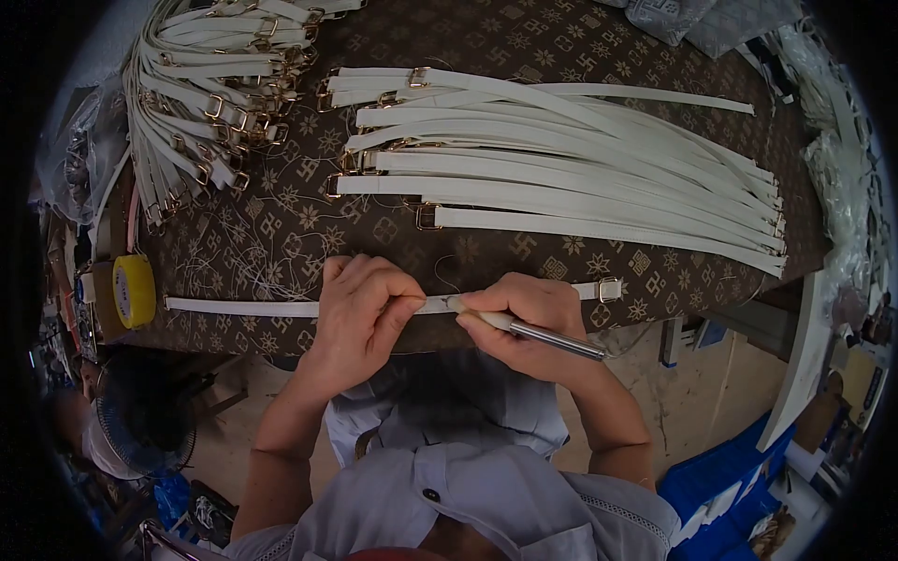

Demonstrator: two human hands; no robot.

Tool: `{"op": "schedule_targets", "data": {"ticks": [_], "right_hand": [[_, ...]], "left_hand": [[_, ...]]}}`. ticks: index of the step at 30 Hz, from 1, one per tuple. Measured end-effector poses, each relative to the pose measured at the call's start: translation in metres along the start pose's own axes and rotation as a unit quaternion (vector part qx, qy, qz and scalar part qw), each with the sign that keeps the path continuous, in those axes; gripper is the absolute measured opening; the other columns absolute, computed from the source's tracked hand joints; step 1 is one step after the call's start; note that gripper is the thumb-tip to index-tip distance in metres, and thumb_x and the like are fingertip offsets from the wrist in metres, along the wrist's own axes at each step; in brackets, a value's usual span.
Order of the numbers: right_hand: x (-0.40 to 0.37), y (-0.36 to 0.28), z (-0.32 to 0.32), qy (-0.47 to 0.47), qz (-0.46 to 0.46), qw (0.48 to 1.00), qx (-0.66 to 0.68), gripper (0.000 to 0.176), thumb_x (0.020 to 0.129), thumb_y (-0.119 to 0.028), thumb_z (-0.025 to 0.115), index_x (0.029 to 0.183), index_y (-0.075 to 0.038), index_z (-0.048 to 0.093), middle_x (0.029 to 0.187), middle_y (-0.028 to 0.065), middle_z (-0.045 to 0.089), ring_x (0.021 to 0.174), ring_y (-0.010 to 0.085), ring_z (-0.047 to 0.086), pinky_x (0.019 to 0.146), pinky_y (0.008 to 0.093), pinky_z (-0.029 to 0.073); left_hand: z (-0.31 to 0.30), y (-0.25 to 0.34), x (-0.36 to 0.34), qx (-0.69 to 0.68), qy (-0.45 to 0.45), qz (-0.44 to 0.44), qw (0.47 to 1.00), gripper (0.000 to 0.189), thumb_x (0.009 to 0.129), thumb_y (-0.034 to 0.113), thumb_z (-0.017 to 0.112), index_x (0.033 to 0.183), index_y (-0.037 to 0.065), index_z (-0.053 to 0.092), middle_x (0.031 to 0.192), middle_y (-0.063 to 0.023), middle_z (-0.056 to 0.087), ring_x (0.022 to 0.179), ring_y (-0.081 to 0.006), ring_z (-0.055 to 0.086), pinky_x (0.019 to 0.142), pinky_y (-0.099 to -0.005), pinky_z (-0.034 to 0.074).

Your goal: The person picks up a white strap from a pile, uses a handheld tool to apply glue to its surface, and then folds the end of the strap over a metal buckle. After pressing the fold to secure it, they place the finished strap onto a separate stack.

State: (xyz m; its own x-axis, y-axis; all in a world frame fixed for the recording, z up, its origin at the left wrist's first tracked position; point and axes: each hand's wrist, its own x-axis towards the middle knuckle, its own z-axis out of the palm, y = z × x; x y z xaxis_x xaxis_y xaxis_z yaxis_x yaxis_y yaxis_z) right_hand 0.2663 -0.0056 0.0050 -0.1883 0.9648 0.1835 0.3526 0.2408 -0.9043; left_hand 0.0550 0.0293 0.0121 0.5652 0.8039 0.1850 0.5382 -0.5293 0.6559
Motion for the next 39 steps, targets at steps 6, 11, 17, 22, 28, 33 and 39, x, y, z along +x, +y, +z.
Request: {"op": "schedule_targets", "data": {"ticks": [6,11,17,22,28,33,39], "right_hand": [[-0.004,0.000,-0.008,0.023,-0.005,0.998,0.057,0.017,0.069,-0.003,0.073,0.084,-0.002,0.064,0.068,0.0072,0.062,0.056,0.0121,0.057,0.049,0.0233,0.043],[-0.016,0.015,-0.010,0.076,0.011,0.993,0.088,0.013,0.072,0.000,0.067,0.084,0.001,0.062,0.069,0.0056,0.059,0.053,0.0090,0.050,0.048,0.0210,0.038],[-0.017,0.017,-0.006,0.113,0.051,0.978,0.170,0.014,0.076,-0.003,0.065,0.088,0.001,0.060,0.070,0.0035,0.052,0.049,0.0064,0.045,0.044,0.0193,0.036],[-0.019,0.027,-0.008,0.123,0.045,0.975,0.179,0.013,0.079,-0.006,0.064,0.089,0.001,0.059,0.069,0.0045,0.051,0.048,0.0063,0.044,0.042,0.0183,0.035],[-0.016,0.028,-0.008,0.142,0.054,0.973,0.173,0.011,0.080,-0.004,0.060,0.088,0.002,0.059,0.069,0.0053,0.052,0.046,0.0069,0.044,0.040,0.0196,0.034],[-0.013,0.005,-0.008,0.223,0.085,0.939,0.247,0.014,0.084,-0.012,0.059,0.090,0.000,0.056,0.061,0.0046,0.050,0.045,0.0088,0.043,0.038,0.0216,0.034],[-0.042,-0.003,-0.052,0.306,0.004,0.927,0.215,0.023,0.085,-0.019,0.061,0.093,0.002,0.054,0.062,0.0054,0.049,0.044,0.0101,0.043,0.037,0.0224,0.034]], "left_hand": [[-0.039,-0.030,-0.035,-0.134,0.385,-0.074,0.910,0.022,0.093,0.019,0.049,0.094,0.000,0.060,0.096,-0.0103,0.057,0.091,-0.0159,0.053,0.081,-0.0274,0.042],[-0.093,-0.057,-0.146,0.209,0.489,-0.204,0.822,0.019,0.091,0.011,0.053,0.105,0.002,0.062,0.103,-0.0095,0.060,0.097,-0.0200,0.055,0.084,-0.0313,0.042],[-0.120,-0.057,-0.167,0.374,0.247,-0.245,0.860,0.030,0.081,0.000,0.059,0.111,0.007,0.061,0.122,-0.0058,0.057,0.116,-0.0260,0.050,0.099,-0.0366,0.034],[-0.163,-0.092,-0.164,0.350,0.232,-0.272,0.866,0.038,0.077,0.001,0.061,0.114,0.010,0.060,0.121,-0.0058,0.057,0.119,-0.0251,0.047,0.099,-0.0376,0.033],[-0.152,-0.072,-0.139,0.268,0.143,-0.195,0.932,0.036,0.072,0.008,0.068,0.108,0.010,0.063,0.116,-0.0054,0.059,0.110,-0.0266,0.050,0.096,-0.0377,0.035],[-0.075,-0.026,-0.068,0.197,0.071,-0.004,0.978,0.031,0.068,0.018,0.074,0.096,0.009,0.066,0.100,-0.0029,0.057,0.096,-0.0227,0.051,0.087,-0.0392,0.037],[-0.036,-0.010,-0.021,0.162,0.013,0.071,0.984,0.022,0.069,0.016,0.071,0.090,0.010,0.066,0.090,-0.0023,0.055,0.087,-0.0221,0.051,0.088,-0.0390,0.034]]}}
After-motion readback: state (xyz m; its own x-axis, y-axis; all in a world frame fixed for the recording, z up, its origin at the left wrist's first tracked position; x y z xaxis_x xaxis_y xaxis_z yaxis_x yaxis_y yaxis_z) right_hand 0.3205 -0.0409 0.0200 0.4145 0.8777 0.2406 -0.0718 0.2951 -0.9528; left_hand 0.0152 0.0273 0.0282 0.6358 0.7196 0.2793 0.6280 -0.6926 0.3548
